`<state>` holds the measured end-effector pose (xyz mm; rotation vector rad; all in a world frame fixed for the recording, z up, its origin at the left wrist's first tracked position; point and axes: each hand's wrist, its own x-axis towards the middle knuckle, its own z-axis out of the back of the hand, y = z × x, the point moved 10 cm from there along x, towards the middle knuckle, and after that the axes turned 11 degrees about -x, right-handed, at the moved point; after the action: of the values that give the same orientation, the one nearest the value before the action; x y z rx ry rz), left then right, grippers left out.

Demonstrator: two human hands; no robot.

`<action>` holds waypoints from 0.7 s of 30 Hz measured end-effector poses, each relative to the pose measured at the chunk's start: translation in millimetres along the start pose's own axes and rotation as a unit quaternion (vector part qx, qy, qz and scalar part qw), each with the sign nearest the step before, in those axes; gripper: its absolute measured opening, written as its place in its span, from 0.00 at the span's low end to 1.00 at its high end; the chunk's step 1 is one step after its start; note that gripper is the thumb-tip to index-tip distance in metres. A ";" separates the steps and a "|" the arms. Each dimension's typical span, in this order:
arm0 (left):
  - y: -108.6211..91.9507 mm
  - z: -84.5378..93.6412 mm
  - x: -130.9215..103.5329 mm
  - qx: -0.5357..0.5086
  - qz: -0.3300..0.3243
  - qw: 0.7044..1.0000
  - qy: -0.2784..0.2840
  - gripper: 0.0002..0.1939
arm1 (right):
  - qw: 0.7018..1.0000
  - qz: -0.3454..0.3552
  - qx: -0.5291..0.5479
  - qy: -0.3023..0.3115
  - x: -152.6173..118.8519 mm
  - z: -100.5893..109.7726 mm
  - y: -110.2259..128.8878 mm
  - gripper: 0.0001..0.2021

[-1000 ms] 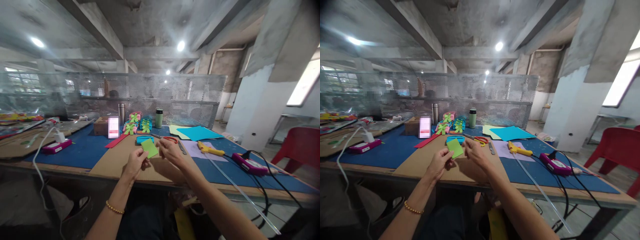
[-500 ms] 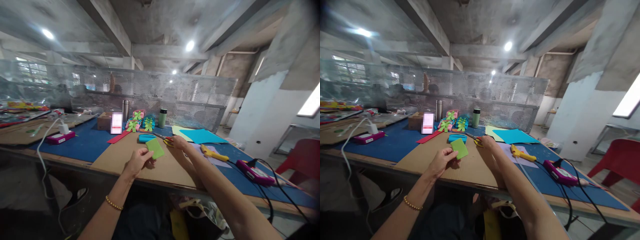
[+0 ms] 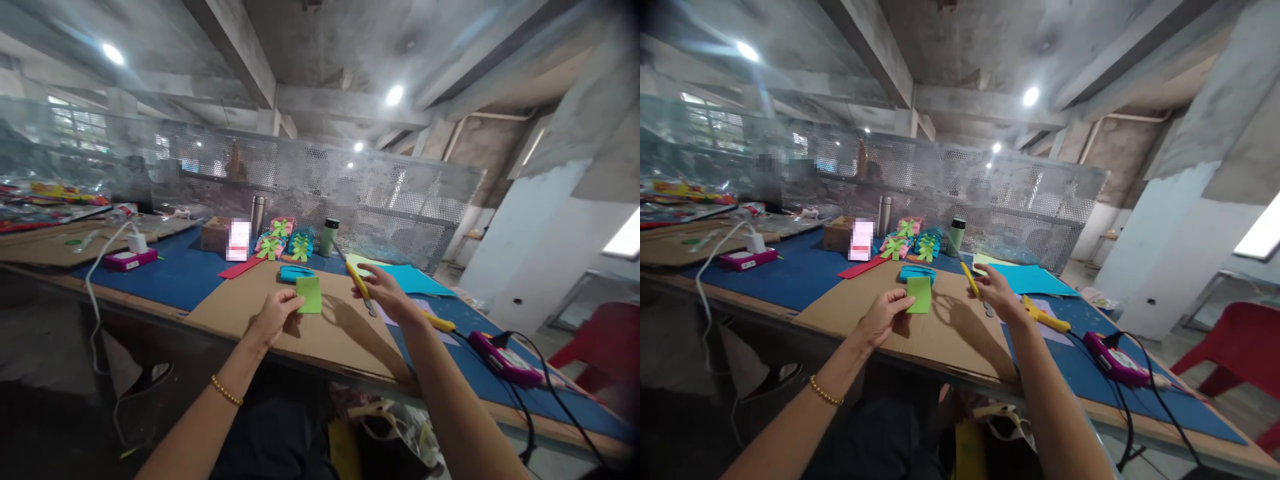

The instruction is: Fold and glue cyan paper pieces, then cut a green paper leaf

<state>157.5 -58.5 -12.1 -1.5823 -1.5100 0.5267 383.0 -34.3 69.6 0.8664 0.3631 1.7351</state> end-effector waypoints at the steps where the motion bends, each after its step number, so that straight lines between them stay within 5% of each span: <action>1: -1.9 -0.4 0.5 -0.013 -0.009 1.000 0.003 0.18 | 0.989 0.010 0.148 0.003 -15.3 -1.4 9.7 0.28; 3: -5.3 -0.8 1.7 -0.035 -0.023 0.999 0.010 0.17 | 0.946 0.014 0.324 0.006 -46.1 -10.0 26.0 0.27; 7: -13.1 2.1 0.2 -0.049 -0.061 0.997 -0.001 0.16 | 0.909 -0.065 0.409 0.049 -99.0 -54.3 40.4 0.30; 10: -21.5 -2.3 -12.9 -0.027 -0.092 0.995 -0.015 0.15 | 0.928 -0.066 0.363 0.044 -126.5 -69.4 50.7 0.30; 15: -40.1 -28.7 -52.6 -0.016 -0.112 0.994 -0.005 0.13 | 0.956 -0.024 0.293 -0.005 -161.7 -59.2 55.8 0.32; 21: -37.6 -42.4 -79.8 -0.025 -0.057 0.998 -0.013 0.11 | 0.957 -0.027 0.282 0.060 -195.4 -75.8 50.8 0.31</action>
<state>154.9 -150.7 20.7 -1.5221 -1.6330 0.4493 318.1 -218.3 -22.3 1.1406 0.9876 1.6563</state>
